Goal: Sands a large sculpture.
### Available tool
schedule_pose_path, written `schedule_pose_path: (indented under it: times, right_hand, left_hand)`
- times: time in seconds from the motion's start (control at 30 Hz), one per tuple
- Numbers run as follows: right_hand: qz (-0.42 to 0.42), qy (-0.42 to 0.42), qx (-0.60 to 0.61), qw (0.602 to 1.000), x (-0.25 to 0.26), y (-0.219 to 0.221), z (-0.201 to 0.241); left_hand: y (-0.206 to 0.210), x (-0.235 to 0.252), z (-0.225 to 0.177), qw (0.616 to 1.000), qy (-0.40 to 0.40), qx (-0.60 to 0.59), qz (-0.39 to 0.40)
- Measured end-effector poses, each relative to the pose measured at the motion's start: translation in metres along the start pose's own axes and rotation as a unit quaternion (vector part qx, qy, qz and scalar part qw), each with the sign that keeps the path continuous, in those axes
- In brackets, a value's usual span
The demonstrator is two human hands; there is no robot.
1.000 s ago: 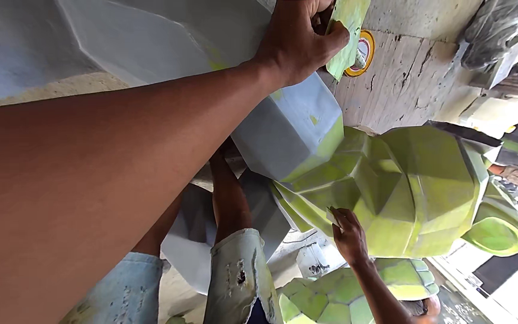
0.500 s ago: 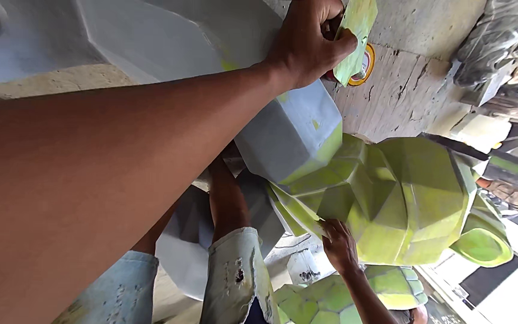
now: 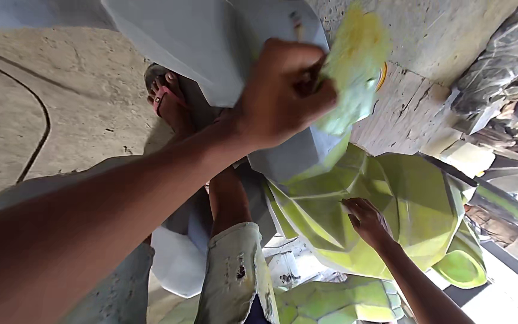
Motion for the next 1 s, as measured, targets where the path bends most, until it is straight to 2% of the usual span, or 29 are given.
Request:
schedule_pose_path:
  times: [0.07, 0.23, 0.3, 0.4, 0.5, 0.57, 0.73, 0.9, 1.0]
  right_hand:
    - [-0.005, -0.024, -0.020, 0.999, 0.002, 0.009, -0.005]
    - [0.015, -0.029, -0.123, 0.992, 0.003, 0.017, -0.005]
    - [0.047, -0.015, -0.169, 0.984, 0.003, 0.016, -0.004]
    - [0.069, -0.020, -0.215, 0.974, 0.001, 0.008, -0.004]
    - [0.070, -0.043, -0.241, 0.967, -0.007, 0.002, -0.007]
    - [0.071, -0.060, -0.239, 0.967, -0.014, -0.004, -0.013]
    - [0.050, -0.060, -0.143, 0.987, -0.003, -0.025, -0.025]
    - [0.073, -0.027, -0.145, 0.986, 0.005, 0.000, -0.017]
    - [0.060, -0.035, -0.153, 0.986, 0.002, 0.003, -0.015]
  left_hand:
    - [-0.034, -0.046, -0.012, 0.999, -0.013, 0.027, -0.016]
    - [-0.106, -0.175, -0.059, 0.974, -0.173, 0.139, -0.049]
    - [-0.121, -0.223, -0.077, 0.957, -0.236, 0.160, -0.055]
    - [-0.127, -0.275, -0.101, 0.938, -0.297, 0.178, -0.022]
    - [-0.128, -0.301, -0.119, 0.919, -0.313, 0.234, 0.055]
    - [-0.127, -0.310, -0.123, 0.914, -0.311, 0.250, 0.075]
    - [-0.121, -0.307, -0.111, 0.906, -0.319, 0.273, 0.058]
    - [-0.118, -0.304, -0.102, 0.907, -0.313, 0.270, 0.073]
    - [-0.116, -0.303, -0.101, 0.907, -0.309, 0.277, 0.072]
Point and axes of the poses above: each hand's wrist, its own x-axis towards the middle knuckle, its own y-axis out of the palm, z = x × y, the point moved 4 cm from there along x, towards the middle knuckle, and after that the axes turned 5 degrees about y, right-handed, at the moved point
